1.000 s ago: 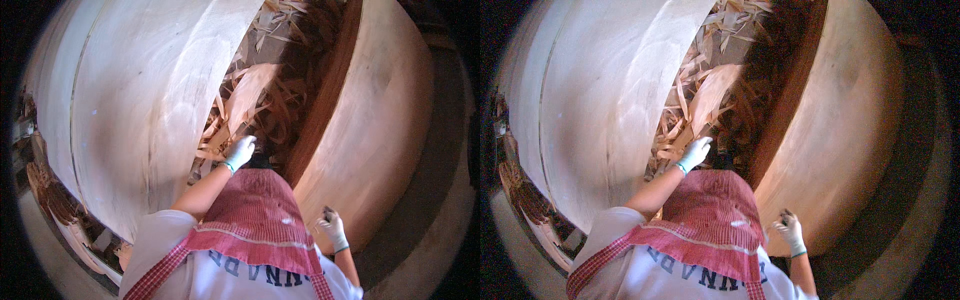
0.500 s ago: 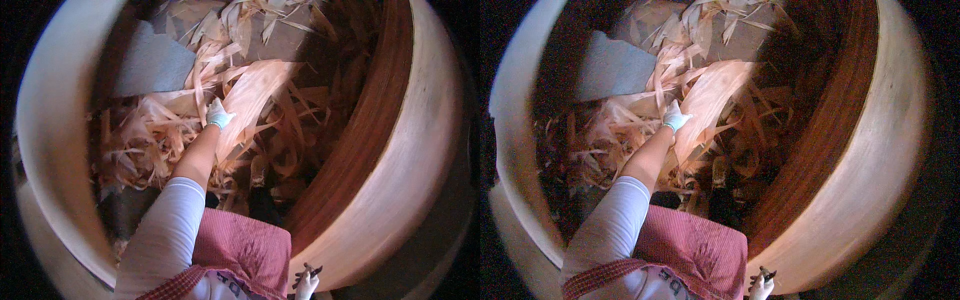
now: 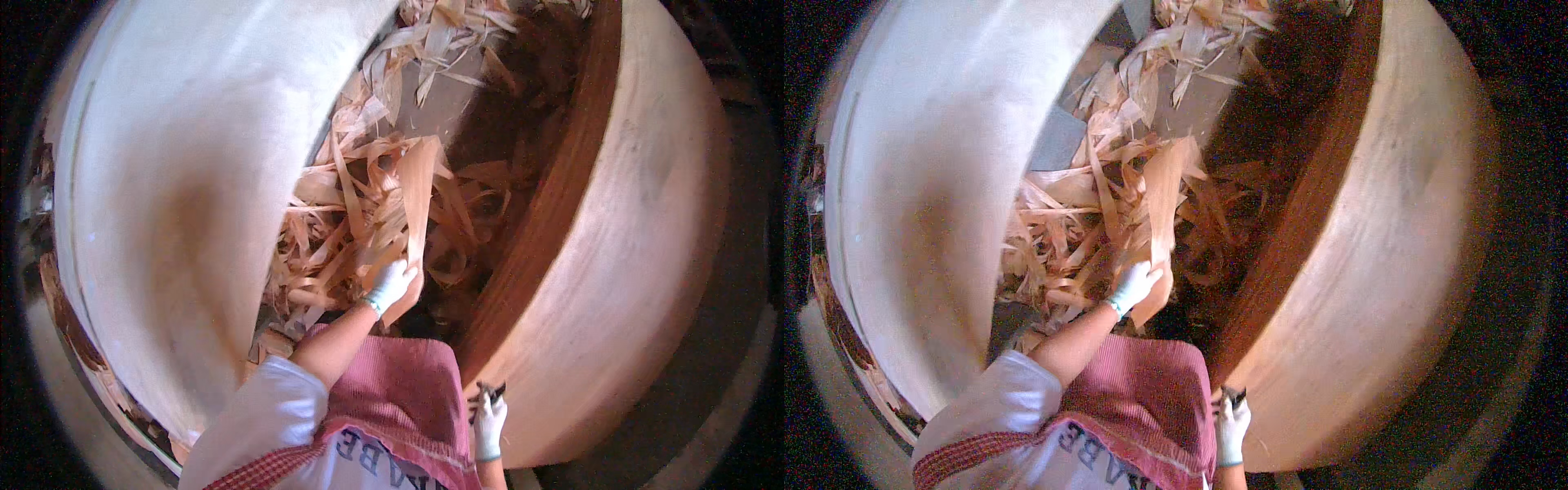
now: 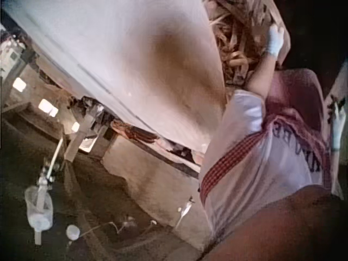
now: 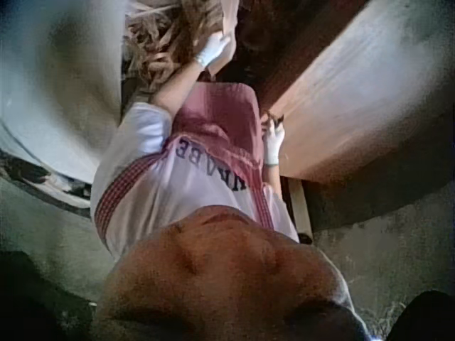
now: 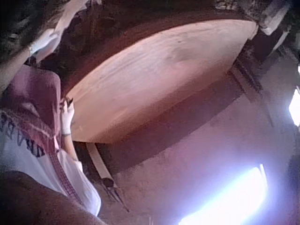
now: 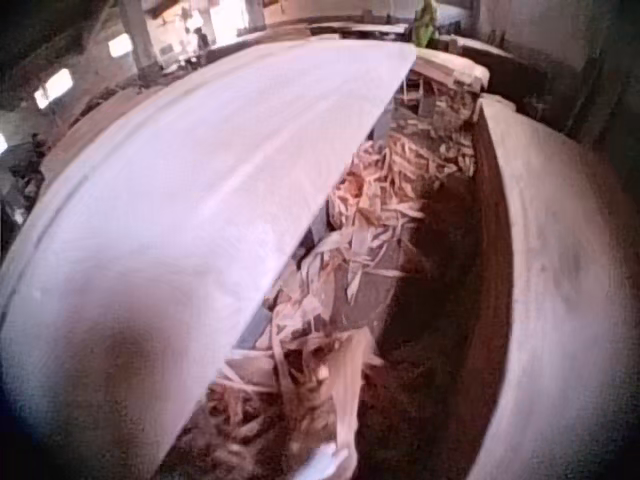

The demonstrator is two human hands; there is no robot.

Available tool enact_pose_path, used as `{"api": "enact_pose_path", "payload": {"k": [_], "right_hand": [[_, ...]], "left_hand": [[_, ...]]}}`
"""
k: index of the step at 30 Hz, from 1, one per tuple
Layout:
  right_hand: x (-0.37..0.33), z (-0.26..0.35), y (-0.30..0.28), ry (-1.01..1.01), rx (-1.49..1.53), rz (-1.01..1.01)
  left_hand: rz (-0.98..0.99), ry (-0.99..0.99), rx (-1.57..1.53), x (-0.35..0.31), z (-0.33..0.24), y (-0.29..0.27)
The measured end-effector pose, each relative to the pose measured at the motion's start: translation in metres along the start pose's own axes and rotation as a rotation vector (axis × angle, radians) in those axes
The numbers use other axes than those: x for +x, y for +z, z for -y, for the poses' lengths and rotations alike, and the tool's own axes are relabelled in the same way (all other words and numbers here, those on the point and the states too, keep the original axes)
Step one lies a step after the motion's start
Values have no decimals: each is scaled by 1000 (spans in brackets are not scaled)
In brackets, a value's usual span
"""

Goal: The person processes large sheets of wood veneer by hand. They use a handheld blade to trim thin strips and damaged sections from the surface of stacked veneer sheets, peeling away the discarded material and using adhesive tape to secure parts of the sheets together. They move the large sheets to a nearby stack after finishing the surface work.

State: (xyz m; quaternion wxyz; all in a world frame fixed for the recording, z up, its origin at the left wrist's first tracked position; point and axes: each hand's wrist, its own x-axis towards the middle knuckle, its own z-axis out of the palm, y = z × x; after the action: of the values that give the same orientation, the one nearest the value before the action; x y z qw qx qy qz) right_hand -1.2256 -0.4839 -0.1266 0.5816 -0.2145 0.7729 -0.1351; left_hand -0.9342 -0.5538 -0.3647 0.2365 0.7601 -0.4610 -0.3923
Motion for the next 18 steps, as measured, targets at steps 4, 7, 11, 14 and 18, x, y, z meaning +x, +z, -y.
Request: {"api": "enact_pose_path", "payload": {"k": [4, 7, 11, 14, 18], "right_hand": [[9, 40, 2, -196, -144, 35], [20, 89, 18, -404, -303, 124], [-12, 162, 58, -167, -93, 528], [-91, 189, 75, -54, 116, 937], [-182, 193, 78, -525, -109, 960]], "left_hand": [[139, 34, -134, -96, -82, -97], [159, 81, -104, -162, -162, -201], [175, 140, -132, -239, -218, -290], [30, 230, -244, -306, -247, -335], [-167, 327, -195, -412, -259, -376]]}}
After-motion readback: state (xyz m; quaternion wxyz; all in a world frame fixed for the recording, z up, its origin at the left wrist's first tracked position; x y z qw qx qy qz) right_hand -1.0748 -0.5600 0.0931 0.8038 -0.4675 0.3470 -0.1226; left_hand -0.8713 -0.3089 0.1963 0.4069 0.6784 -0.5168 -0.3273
